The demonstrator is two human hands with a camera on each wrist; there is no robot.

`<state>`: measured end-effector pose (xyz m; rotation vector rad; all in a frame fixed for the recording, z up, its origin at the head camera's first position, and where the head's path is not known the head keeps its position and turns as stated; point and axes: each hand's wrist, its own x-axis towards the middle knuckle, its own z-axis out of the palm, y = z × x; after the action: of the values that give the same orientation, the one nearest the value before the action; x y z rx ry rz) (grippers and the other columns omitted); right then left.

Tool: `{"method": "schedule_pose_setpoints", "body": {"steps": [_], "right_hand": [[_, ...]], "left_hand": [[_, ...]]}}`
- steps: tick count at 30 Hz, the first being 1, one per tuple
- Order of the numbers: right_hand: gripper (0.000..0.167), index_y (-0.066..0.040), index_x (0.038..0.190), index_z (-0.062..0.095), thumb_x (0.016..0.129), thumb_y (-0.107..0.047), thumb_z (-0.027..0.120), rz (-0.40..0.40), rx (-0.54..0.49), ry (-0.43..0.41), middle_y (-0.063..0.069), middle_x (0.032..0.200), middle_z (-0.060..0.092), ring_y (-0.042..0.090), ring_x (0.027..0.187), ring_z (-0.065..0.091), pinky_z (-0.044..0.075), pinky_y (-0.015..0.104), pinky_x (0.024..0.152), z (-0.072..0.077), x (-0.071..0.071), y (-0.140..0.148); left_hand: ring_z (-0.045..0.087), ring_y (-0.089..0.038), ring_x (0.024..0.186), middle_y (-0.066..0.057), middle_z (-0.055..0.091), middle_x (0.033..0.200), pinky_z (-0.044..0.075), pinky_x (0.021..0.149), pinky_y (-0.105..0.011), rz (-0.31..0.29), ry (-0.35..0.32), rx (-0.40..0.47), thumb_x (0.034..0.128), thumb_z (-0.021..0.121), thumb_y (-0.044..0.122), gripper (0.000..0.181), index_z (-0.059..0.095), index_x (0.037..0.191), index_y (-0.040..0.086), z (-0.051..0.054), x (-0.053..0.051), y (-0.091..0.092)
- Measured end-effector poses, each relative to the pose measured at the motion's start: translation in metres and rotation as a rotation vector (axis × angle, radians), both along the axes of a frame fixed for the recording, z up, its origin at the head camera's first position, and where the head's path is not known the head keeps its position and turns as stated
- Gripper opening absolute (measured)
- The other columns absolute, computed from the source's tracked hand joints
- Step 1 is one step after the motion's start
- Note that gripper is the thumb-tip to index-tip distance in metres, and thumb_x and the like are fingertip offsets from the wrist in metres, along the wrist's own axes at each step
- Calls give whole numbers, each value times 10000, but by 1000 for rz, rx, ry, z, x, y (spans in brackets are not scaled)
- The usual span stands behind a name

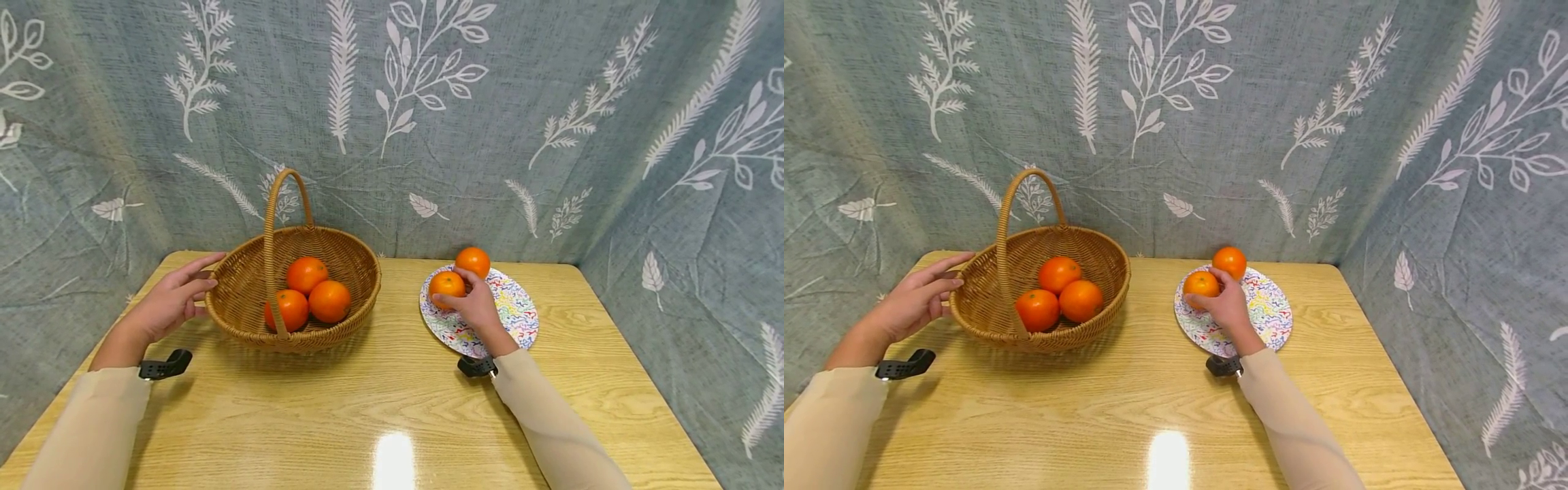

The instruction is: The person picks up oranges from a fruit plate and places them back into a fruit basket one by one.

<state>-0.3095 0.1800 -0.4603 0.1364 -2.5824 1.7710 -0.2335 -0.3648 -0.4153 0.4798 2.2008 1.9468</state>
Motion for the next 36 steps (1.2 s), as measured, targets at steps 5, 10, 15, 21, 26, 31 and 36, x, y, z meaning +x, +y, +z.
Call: {"method": "schedule_pose_setpoints", "body": {"steps": [5, 10, 15, 21, 26, 31, 36], "right_hand": [[831, -115, 1543, 461, 830, -238, 869, 5, -11, -4, 149, 1490, 517, 365, 1306, 570, 516, 525, 1050, 2, 5, 3], [825, -107, 1531, 474, 822, -232, 877, 5, -21, -7, 145, 1474, 534, 356, 1301, 576, 514, 512, 1056, 6, 9, 5], [815, -94, 1531, 475, 830, -223, 869, 12, -3, 4, 153, 1460, 554, 347, 1293, 581, 521, 494, 1048, 12, 13, 6], [819, -112, 1547, 460, 846, -254, 860, 37, 9, -1, 141, 1474, 545, 344, 1308, 572, 530, 487, 1040, 21, 20, 5], [815, -117, 1535, 477, 841, -290, 868, 63, 9, 6, 120, 1462, 563, 330, 1294, 591, 552, 459, 1016, 30, 23, 5], [787, -131, 1521, 497, 842, -272, 869, 99, -8, 9, 95, 1463, 567, 320, 1290, 594, 576, 422, 978, 41, 24, 3], [766, -118, 1516, 501, 851, -244, 861, 140, -15, 15, 119, 1460, 566, 334, 1269, 598, 594, 385, 934, 55, 25, -1]], "left_hand": [[711, -78, 1076, 91, 572, 1313, 618, 817, -311, 5, 1, -6, 1118, 428, 155, 594, 186, 1661, 158, 0, 1, 1], [708, -76, 1085, 91, 578, 1315, 619, 820, -314, 0, 2, 3, 1116, 432, 150, 600, 180, 1661, 142, 2, 1, 2], [708, -78, 1083, 87, 580, 1313, 619, 817, -317, -4, 4, 9, 1117, 429, 145, 598, 181, 1661, 147, 1, 1, 2], [705, -73, 1084, 93, 576, 1319, 617, 816, -304, -1, 1, 1, 1117, 428, 147, 591, 194, 1660, 167, 0, 1, 1], [700, -60, 1095, 96, 570, 1319, 615, 820, -304, 3, -3, -5, 1118, 427, 151, 592, 189, 1660, 160, 2, 2, 3], [702, -61, 1090, 100, 575, 1314, 615, 821, -300, 10, -13, 1, 1117, 430, 152, 592, 194, 1659, 161, 4, 3, 5], [707, -77, 1085, 102, 587, 1313, 617, 820, -303, 14, -21, 17, 1116, 433, 146, 592, 199, 1659, 168, 6, 3, 7]]}}
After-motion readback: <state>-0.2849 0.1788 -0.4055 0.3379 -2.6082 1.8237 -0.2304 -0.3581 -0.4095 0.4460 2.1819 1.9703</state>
